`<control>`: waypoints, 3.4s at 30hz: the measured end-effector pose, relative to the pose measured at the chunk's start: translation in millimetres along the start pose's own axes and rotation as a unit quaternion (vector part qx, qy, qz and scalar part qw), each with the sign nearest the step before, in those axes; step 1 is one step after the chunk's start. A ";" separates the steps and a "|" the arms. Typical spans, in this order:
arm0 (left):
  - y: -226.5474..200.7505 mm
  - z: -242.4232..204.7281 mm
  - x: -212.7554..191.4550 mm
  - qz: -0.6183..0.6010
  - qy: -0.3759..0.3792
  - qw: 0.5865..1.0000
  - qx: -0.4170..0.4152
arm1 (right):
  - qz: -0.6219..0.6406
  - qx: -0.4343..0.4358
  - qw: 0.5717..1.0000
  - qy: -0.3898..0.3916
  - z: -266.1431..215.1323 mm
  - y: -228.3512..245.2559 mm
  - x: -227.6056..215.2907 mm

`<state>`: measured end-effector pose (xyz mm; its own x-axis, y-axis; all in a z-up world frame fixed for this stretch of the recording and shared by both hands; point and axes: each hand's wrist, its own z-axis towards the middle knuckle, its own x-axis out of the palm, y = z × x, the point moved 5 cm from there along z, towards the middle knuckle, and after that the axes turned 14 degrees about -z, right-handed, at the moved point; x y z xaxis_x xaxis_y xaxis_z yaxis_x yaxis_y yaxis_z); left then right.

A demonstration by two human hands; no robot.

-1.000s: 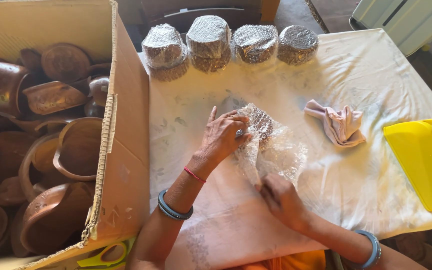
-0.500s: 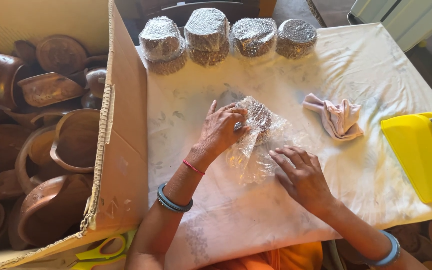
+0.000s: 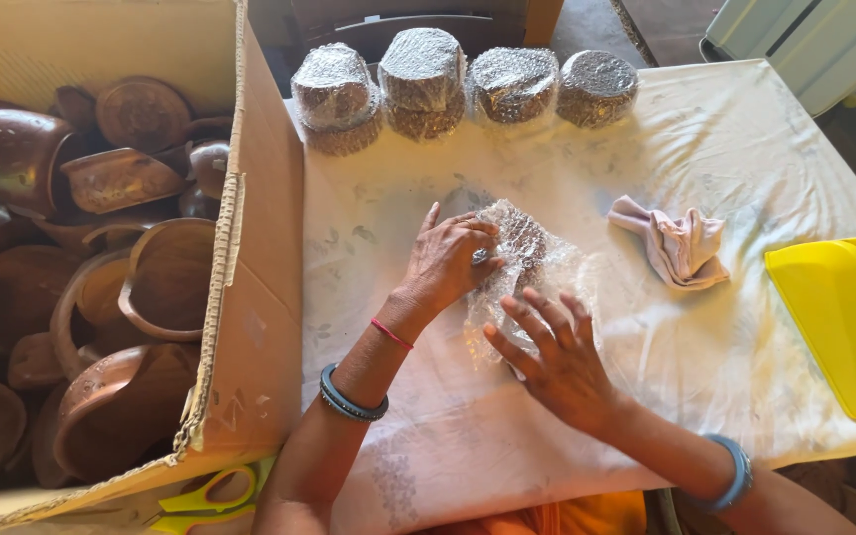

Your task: The person wraps a ceramic bowl in bubble wrap and then wipes various other ceramic bowls with a cloth.

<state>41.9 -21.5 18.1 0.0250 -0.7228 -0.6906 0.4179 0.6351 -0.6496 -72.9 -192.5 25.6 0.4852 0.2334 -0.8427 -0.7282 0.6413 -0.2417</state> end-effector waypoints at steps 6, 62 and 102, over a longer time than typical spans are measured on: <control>5.7 2.6 3.1 0.016 0.001 1.000 -0.004 | -0.044 0.005 0.998 -0.033 44.6 -25.1 -1.9; -22.2 -9.9 8.3 0.042 -0.112 0.989 0.091 | 0.062 0.146 0.982 0.104 -35.7 -152.4 41.8; -33.9 -8.1 22.3 0.139 -0.130 0.979 0.080 | 0.427 0.365 0.802 0.203 35.1 -196.1 111.3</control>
<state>21.0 -56.9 22.1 0.3789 -0.5870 -0.7154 0.4988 0.7807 -0.3764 140.9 -266.6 -3.9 -0.3442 0.6534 -0.6742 -0.1619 0.6660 0.7281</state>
